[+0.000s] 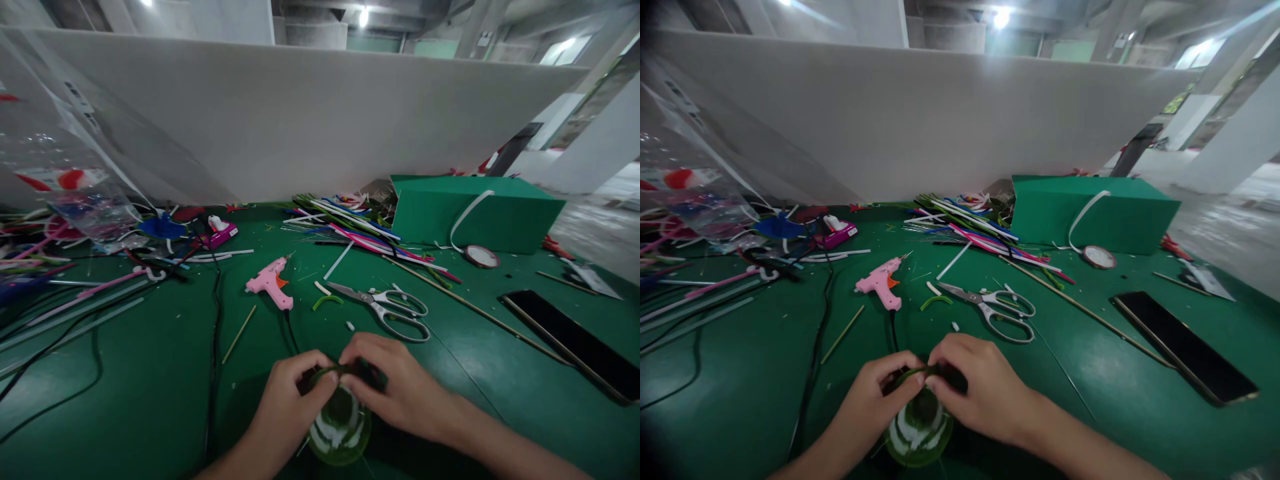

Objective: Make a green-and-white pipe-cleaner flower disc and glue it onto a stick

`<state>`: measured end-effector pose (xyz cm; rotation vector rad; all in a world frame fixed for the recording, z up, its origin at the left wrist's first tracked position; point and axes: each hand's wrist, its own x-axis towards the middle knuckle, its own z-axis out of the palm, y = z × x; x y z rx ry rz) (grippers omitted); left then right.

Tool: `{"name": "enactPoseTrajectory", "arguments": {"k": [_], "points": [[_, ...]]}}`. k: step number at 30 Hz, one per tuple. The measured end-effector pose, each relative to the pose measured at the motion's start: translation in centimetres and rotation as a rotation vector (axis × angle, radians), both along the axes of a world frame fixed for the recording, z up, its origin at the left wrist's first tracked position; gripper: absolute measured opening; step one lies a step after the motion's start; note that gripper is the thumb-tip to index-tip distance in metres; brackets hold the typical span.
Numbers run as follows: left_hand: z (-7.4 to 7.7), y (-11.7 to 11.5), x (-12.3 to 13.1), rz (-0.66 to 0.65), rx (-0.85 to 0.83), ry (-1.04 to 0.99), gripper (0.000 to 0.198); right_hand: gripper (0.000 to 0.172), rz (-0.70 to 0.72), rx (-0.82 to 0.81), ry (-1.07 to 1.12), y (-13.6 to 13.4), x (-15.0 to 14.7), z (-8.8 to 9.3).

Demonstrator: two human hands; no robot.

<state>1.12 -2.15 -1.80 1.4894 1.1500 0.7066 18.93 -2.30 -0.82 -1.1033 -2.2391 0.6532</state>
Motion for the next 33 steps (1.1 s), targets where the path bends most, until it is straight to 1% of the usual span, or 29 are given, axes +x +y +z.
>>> {"name": "enactPoseTrajectory", "arguments": {"k": [1,2,3,4,6,10,13,18,26,33], "points": [[0.1,0.0,0.0,0.005,0.023,0.020,0.016,0.005,-0.029,-0.137,0.046,0.1,0.0,0.1],[0.2,0.0,-0.1,0.010,0.045,0.039,0.017,0.004,-0.044,-0.238,0.072,0.2,0.0,0.2],[0.3,0.0,-0.1,0.013,0.058,0.052,0.017,0.004,-0.050,-0.295,0.083,0.2,0.0,0.2],[0.4,0.0,-0.1,0.015,0.062,0.054,0.017,0.008,-0.055,-0.312,0.087,0.2,0.0,0.2],[0.5,-0.1,-0.2,0.004,0.045,0.022,0.018,0.014,-0.068,-0.269,0.082,0.1,0.0,-0.1],[0.7,0.0,-0.3,-0.040,-0.005,-0.083,0.026,0.016,-0.044,-0.141,0.066,-0.3,-0.2,-0.6],[0.7,0.1,-0.3,-0.056,-0.023,-0.086,0.023,0.015,-0.015,-0.101,0.070,-0.3,-0.2,-0.8],[0.7,0.2,-0.2,-0.057,-0.039,-0.061,0.014,0.013,0.003,-0.087,0.081,-0.2,-0.1,-0.8],[0.5,0.0,-0.4,-0.070,-0.077,-0.099,0.013,0.014,-0.002,-0.104,0.105,-0.3,-0.1,-0.5],[0.6,0.1,-0.2,-0.052,-0.074,-0.057,0.013,0.015,-0.029,-0.109,0.130,-0.1,-0.2,-0.7]]}}
